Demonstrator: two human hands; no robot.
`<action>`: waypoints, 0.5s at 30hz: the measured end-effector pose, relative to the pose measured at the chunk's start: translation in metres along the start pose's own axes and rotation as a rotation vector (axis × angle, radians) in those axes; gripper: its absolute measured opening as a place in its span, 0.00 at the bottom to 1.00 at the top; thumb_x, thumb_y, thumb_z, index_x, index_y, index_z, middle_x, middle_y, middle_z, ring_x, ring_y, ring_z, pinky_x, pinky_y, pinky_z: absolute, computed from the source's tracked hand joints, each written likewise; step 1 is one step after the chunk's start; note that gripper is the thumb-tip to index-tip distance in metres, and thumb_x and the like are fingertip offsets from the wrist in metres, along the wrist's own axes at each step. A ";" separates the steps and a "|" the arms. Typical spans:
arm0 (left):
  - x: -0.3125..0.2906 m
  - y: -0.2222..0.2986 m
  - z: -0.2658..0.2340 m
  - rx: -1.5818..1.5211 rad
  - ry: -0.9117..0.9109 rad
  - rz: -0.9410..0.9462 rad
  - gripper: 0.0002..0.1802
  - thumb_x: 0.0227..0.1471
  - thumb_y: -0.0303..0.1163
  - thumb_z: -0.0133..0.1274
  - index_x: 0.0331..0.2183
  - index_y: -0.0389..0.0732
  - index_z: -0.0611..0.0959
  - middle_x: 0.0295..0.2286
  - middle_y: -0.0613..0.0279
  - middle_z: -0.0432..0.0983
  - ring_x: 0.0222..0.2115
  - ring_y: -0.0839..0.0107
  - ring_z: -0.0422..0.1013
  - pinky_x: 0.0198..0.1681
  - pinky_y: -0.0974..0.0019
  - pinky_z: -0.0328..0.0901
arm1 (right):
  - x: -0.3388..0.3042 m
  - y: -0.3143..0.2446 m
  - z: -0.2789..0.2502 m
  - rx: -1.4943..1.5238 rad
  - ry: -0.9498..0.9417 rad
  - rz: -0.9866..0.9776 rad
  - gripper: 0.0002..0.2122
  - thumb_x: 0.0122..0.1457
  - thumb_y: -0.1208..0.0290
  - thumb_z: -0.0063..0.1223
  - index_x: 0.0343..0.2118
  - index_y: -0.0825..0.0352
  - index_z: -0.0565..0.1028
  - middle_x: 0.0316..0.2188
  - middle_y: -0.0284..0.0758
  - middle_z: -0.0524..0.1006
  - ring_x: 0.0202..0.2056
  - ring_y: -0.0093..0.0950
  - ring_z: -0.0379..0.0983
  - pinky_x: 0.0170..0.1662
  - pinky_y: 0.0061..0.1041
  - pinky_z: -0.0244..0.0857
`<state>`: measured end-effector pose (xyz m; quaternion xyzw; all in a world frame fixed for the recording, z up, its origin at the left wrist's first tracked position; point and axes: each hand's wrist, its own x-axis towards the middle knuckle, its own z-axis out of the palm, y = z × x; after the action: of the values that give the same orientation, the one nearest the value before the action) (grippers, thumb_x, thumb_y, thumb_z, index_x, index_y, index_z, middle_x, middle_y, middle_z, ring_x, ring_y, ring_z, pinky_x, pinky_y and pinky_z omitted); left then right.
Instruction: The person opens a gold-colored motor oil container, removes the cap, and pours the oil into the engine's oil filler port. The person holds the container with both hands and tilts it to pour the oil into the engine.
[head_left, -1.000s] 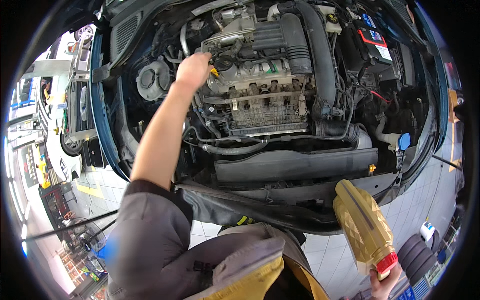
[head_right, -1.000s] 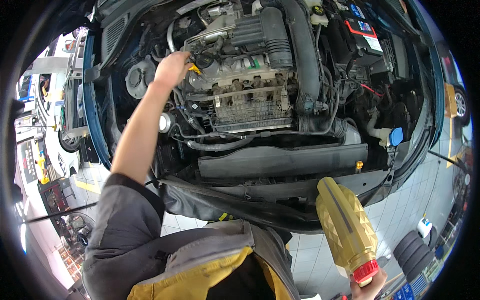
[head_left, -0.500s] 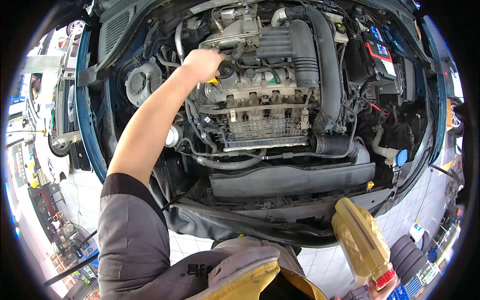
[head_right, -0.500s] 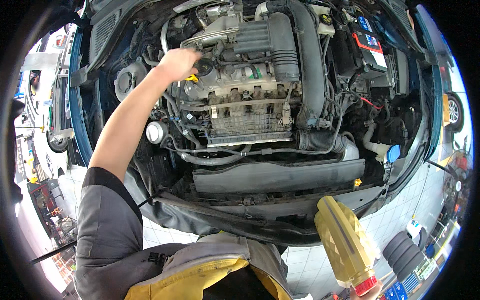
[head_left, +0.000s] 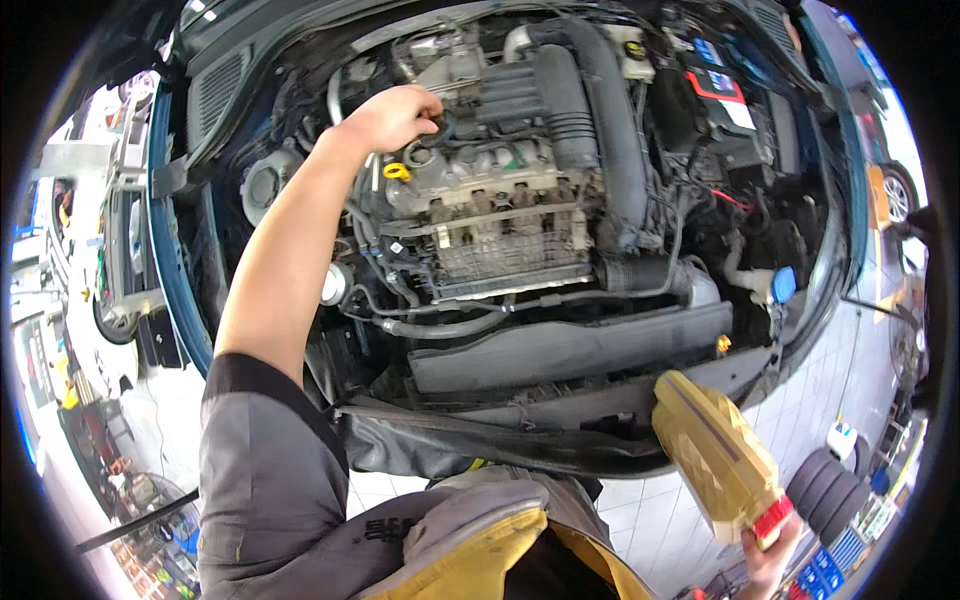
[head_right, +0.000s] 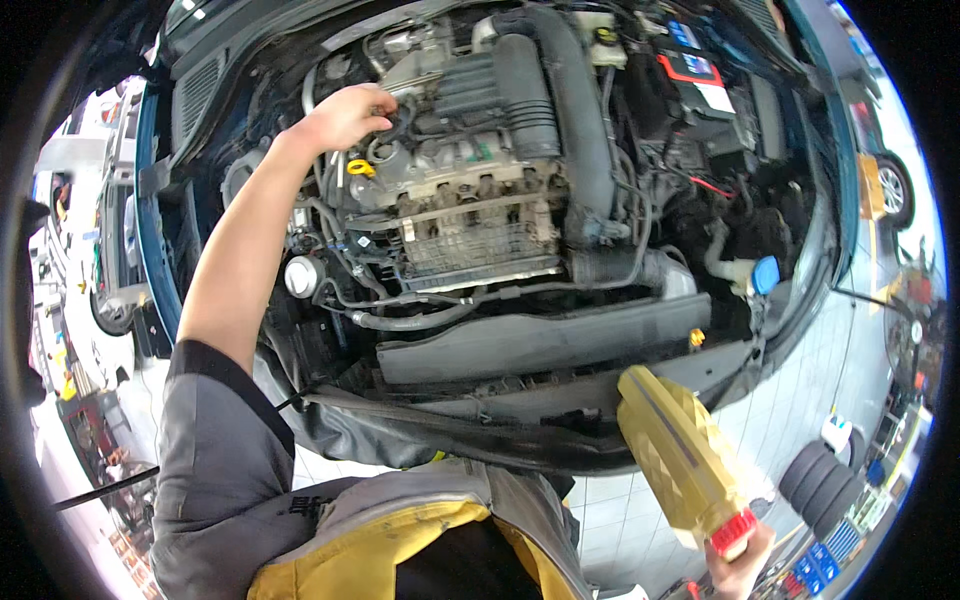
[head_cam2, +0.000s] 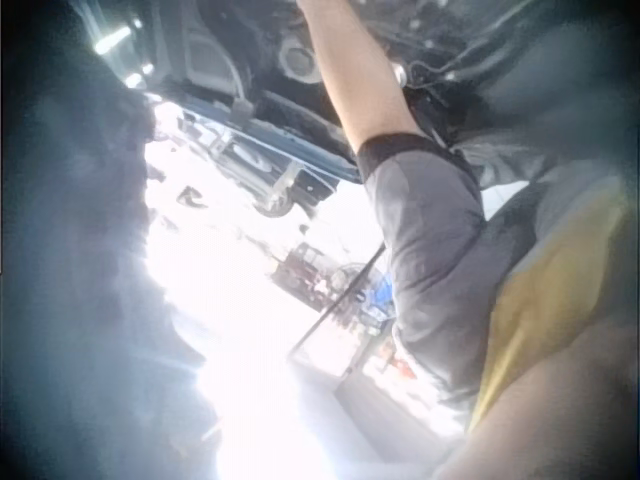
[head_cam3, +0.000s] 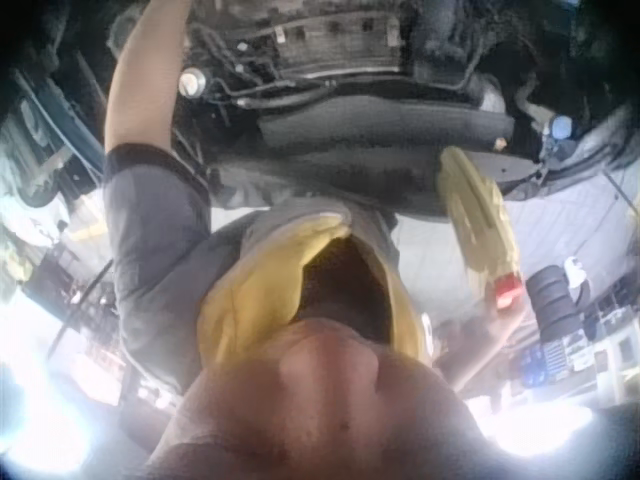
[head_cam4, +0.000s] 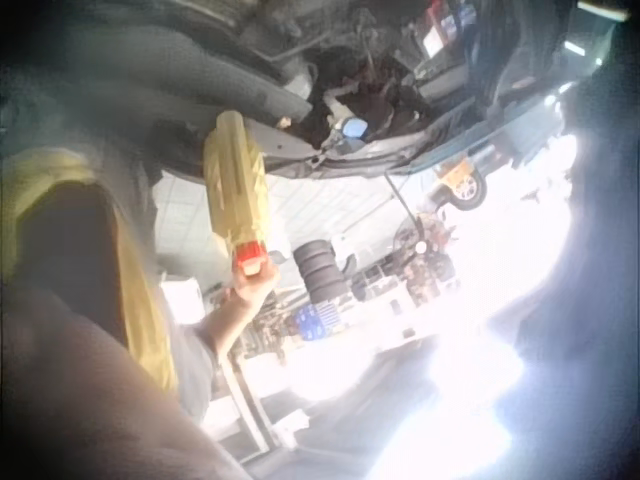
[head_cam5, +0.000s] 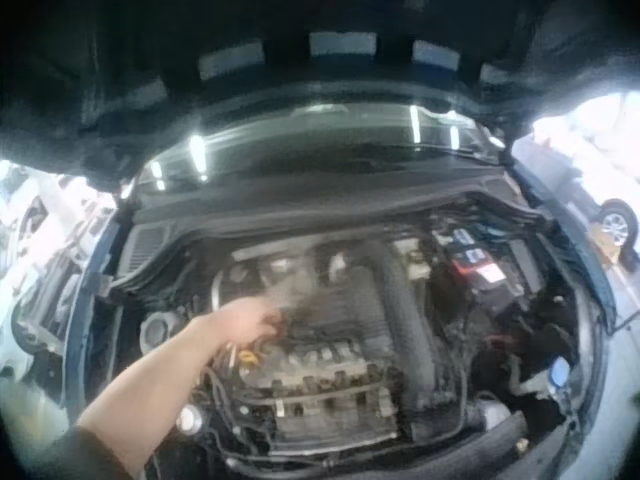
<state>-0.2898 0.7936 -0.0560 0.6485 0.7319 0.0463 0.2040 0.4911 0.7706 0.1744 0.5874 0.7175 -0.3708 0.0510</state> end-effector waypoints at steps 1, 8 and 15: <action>-0.010 0.015 0.000 -0.215 0.117 -0.040 0.18 0.57 0.33 0.61 0.47 0.34 0.82 0.43 0.52 0.81 0.45 0.59 0.78 0.50 0.59 0.70 | 0.002 -0.005 0.002 -0.100 0.065 -0.110 0.25 0.46 0.64 0.68 0.46 0.72 0.74 0.38 0.41 0.78 0.42 0.35 0.75 0.49 0.36 0.66; -0.139 0.194 0.079 -1.777 0.315 -0.006 0.22 0.64 0.28 0.53 0.58 0.34 0.72 0.49 0.59 0.76 0.46 0.70 0.73 0.50 0.64 0.70 | 0.011 -0.033 0.005 -0.122 0.105 -0.246 0.17 0.47 0.67 0.71 0.37 0.69 0.78 0.25 0.41 0.80 0.29 0.40 0.82 0.33 0.32 0.72; -0.300 0.313 0.155 -2.074 0.172 -0.157 0.20 0.63 0.28 0.54 0.56 0.42 0.76 0.51 0.64 0.76 0.50 0.70 0.73 0.51 0.62 0.69 | -0.014 -0.027 0.007 -0.060 0.163 -0.384 0.21 0.53 0.60 0.69 0.42 0.70 0.75 0.27 0.45 0.79 0.32 0.46 0.79 0.37 0.35 0.71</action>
<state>0.0793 0.5208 -0.0217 0.1002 0.3851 0.6849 0.6104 0.4691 0.7544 0.1894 0.4659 0.8288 -0.3037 -0.0615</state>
